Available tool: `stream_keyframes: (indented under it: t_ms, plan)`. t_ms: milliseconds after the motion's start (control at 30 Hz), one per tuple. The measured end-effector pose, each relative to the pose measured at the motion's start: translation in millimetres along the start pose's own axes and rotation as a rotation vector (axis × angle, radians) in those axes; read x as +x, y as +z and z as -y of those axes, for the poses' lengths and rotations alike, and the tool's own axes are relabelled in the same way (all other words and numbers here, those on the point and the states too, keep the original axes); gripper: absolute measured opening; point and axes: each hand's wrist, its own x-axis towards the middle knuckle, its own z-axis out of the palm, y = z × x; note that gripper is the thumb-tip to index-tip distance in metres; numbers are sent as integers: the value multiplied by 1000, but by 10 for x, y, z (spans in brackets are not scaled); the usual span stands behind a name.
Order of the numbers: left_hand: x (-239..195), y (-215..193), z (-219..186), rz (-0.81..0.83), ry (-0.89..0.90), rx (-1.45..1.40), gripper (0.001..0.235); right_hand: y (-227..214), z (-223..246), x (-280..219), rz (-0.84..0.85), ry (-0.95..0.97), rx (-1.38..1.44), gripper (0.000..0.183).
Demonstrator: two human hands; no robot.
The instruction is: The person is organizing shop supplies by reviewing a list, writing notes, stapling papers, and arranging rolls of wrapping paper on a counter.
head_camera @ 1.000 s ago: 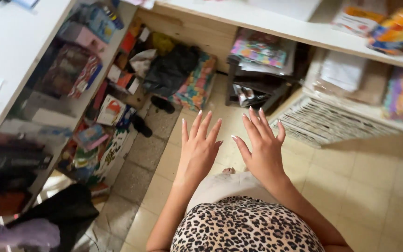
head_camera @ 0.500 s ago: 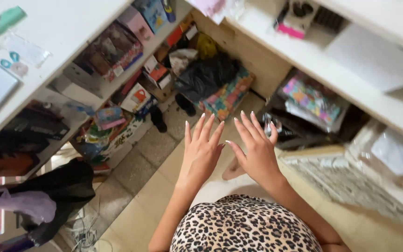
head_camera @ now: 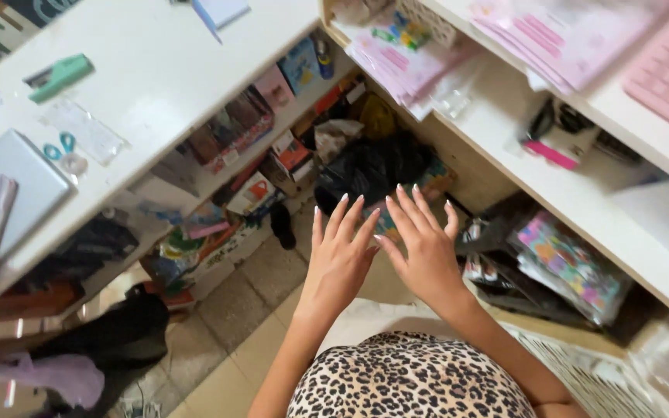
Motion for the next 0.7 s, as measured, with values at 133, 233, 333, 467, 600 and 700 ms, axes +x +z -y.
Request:
stream_keyframes:
  t_ms: [133,233,333,467,600,700]
  plan:
    - [382,-27,697,12,29,-34,62,365,143,583,-30,36,8,58]
    - [793,-71,1259,25,130,-39,61,636,291,1080,-74,93,-71,61]
    - [1150,-121,1772,45,245,-25,66,868,504,1524,-107,176,-112,64]
    - [1650,-174,2247,57,372,-58,66,1015,696,2054,-154,279,-121,64]
    - [2093,-165,2490,99,449,-129,63,1081,725,2397,-159,391,-113,62]
    - [2394,31,2637,99,515,-203,58,1191,608,2608,-157,429,-174,69]
